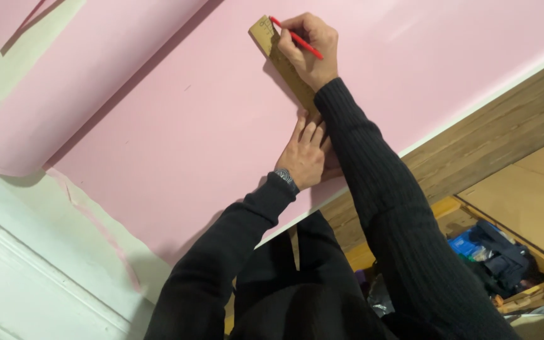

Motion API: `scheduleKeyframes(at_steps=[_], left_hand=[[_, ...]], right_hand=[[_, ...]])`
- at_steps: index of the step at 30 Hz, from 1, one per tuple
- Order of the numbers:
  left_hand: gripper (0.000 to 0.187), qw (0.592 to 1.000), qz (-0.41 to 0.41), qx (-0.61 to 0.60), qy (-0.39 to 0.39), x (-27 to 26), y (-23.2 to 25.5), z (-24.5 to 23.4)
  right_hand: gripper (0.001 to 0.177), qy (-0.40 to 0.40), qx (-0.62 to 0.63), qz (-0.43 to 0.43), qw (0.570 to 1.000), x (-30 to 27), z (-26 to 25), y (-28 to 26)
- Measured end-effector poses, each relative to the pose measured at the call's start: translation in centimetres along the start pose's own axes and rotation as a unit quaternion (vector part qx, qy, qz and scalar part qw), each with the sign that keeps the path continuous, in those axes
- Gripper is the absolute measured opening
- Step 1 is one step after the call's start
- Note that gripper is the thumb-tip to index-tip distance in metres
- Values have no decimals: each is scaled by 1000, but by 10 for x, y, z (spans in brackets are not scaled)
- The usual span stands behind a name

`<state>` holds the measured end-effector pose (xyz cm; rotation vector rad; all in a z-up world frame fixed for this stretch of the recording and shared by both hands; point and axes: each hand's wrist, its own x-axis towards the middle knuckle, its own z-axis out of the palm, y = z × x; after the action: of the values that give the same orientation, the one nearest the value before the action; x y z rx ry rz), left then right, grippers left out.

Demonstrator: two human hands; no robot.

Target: Measuring and cutting strips from a roll of pink leather using a ruler, pencil, and scissors.

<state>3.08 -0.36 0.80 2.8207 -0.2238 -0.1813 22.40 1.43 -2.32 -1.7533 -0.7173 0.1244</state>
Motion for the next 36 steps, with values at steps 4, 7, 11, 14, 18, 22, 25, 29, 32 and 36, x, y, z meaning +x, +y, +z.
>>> scheduleKeyframes(at_steps=[4,7,11,14,18,22,25,29,32,36], left_hand=[[90,1000,-5,-16,-25,1,0,2],[84,999,-3,7,-46,2,0,3],[84,997,-2,17,-72,2,0,6],[72,995,6,24,-100,1,2,9],[74,1000,-6,8,-23,-1,-1,15],[77,994,18,86,-63,-2,-1,13],[93,994,2,-105,27,-1,6,6],[93,994,50,-62,72,-1,1,1],[101,989,28,-95,106,8,2,0],[106,994,12,-50,93,25,9,-7]], right_hand=[[4,-3,-23,-23,999,-2,1,6],[4,23,-26,-9,999,-1,4,9],[3,22,-36,-14,999,-3,5,17],[2,16,-47,-36,998,-4,3,16],[3,27,-38,-22,999,2,6,5],[6,101,-4,29,994,-14,-7,-17],[29,184,104,72,975,-57,-60,-60],[40,206,-78,131,967,-195,-146,-89],[31,129,-280,181,934,-292,-196,-89],[22,60,-339,302,889,-351,-217,-99]])
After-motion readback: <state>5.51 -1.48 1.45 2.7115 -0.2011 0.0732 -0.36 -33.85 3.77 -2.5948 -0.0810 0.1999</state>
